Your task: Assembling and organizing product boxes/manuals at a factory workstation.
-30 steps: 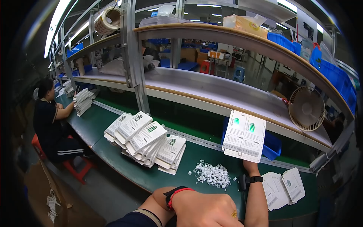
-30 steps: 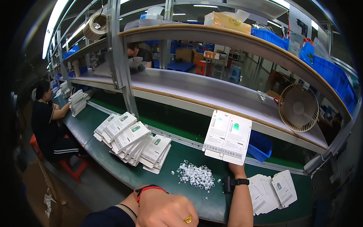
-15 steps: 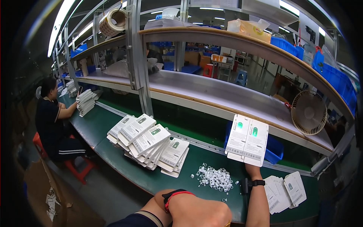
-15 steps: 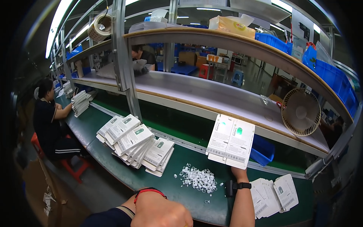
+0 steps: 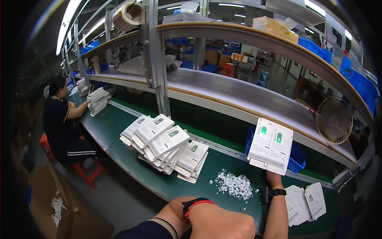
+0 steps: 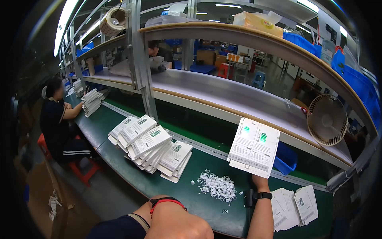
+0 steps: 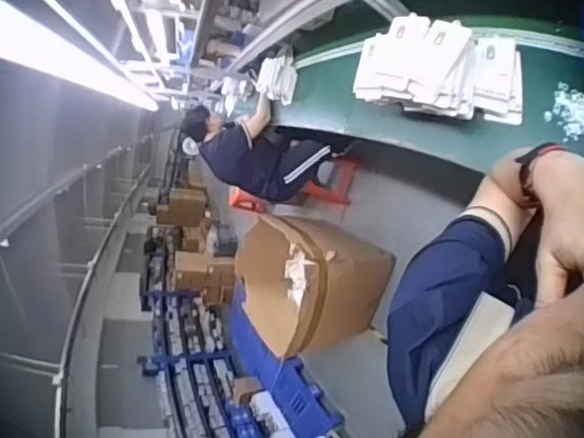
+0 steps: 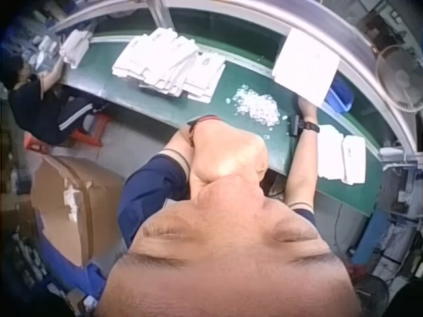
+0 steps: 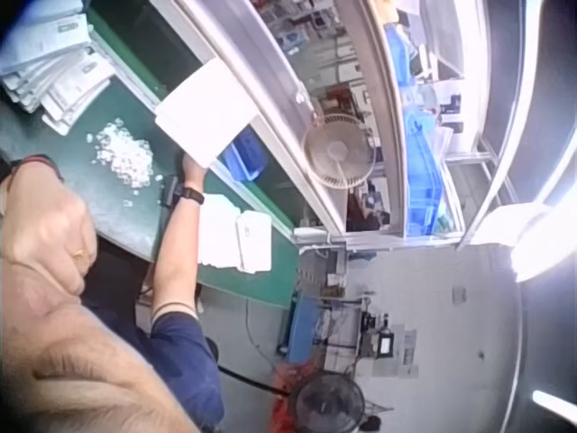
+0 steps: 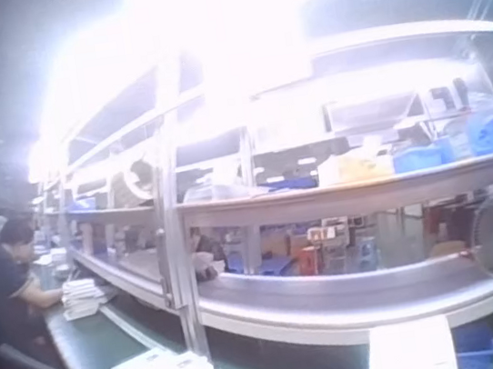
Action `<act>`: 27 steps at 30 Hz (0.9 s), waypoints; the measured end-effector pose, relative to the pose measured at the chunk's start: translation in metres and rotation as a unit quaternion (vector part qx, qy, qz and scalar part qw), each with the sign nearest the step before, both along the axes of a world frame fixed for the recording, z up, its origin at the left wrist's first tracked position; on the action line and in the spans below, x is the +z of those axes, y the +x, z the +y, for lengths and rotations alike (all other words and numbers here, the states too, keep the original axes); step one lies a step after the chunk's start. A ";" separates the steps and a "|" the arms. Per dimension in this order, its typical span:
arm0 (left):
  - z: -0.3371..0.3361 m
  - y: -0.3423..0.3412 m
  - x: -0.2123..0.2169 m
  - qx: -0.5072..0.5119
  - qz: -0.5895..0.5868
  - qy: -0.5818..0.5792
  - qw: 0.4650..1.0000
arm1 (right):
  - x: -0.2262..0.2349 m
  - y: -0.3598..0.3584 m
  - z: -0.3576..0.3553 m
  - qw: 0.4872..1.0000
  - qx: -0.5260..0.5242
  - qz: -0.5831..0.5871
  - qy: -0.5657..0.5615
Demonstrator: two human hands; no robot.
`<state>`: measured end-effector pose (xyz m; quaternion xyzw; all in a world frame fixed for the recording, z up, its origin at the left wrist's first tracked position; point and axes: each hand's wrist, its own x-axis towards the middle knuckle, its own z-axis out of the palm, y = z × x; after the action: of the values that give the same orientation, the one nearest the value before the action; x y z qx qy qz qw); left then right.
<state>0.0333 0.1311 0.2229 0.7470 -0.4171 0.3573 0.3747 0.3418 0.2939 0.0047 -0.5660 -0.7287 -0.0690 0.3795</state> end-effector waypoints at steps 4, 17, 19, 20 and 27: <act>-0.001 0.000 0.001 -0.019 0.019 -0.001 1.000 | -0.002 0.001 0.000 1.000 -0.003 -0.009 0.013; 0.007 0.003 0.003 -0.014 -0.052 0.017 0.998 | -0.005 0.005 0.002 1.000 0.005 0.022 -0.003; 0.005 0.005 0.003 -0.025 -0.049 -0.006 0.998 | -0.005 0.004 0.004 1.000 0.007 0.017 0.015; 0.004 0.006 0.004 -0.025 -0.048 -0.006 0.999 | -0.004 0.003 0.003 1.000 0.007 0.018 0.016; 0.008 0.006 0.009 -0.030 -0.035 0.009 0.999 | 0.001 -0.001 -0.001 0.999 0.013 0.036 0.016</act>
<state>0.0393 0.1386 0.2315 0.7247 -0.4552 0.3678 0.3637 0.3412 0.2928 0.0059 -0.5522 -0.7206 -0.0551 0.4156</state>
